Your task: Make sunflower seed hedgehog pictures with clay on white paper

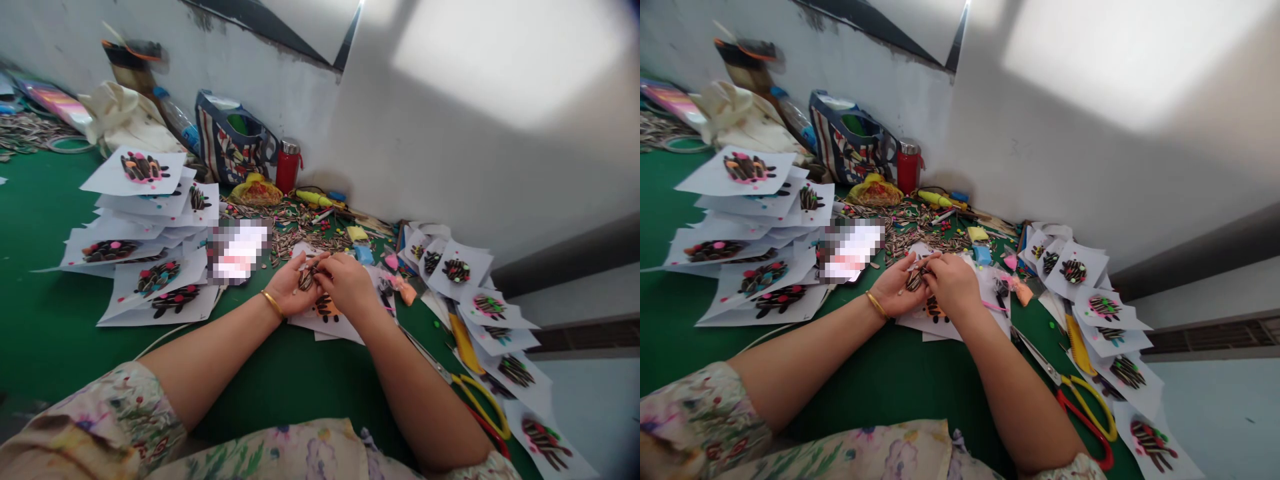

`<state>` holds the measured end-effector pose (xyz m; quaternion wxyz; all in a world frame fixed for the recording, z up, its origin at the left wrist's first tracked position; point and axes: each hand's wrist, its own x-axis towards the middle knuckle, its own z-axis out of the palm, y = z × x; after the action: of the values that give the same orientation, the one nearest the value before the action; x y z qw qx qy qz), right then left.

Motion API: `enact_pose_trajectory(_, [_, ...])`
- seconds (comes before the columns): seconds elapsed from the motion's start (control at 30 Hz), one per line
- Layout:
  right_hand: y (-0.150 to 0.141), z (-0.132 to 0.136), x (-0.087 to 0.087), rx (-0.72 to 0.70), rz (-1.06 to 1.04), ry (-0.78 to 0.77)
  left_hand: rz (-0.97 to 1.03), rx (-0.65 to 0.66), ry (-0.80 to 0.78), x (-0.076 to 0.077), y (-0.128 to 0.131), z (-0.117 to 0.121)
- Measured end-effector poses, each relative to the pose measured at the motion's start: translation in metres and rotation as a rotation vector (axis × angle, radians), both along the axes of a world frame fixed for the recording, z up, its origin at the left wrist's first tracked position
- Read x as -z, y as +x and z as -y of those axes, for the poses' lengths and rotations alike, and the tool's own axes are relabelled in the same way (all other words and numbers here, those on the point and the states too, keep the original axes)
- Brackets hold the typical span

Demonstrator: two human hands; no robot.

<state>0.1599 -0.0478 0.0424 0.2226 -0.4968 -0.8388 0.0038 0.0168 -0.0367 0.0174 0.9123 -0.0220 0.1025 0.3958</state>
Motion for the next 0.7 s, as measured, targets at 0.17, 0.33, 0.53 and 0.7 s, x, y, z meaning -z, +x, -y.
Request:
enact_pose_trajectory(0.17, [0.003, 0.002, -0.002, -0.018, -0.127, 0.020, -0.049, -0.025, 0.030, 0.004, -0.001, -0.001])
enact_pose_trajectory(0.33, [0.013, 0.012, -0.007, -0.011, -0.336, -0.041, -0.099, -0.046, 0.067, 0.008, -0.003, -0.004])
enact_pose_trajectory(0.53, [0.040, 0.027, 0.016, 0.100, -0.519, -0.266, -0.148, -0.106, 0.021, 0.009, -0.004, -0.004])
enact_pose_trajectory(0.7, [0.054, 0.032, 0.042, 0.212, -0.680, -0.375, -0.167, -0.116, 0.039, 0.010, -0.004, -0.006])
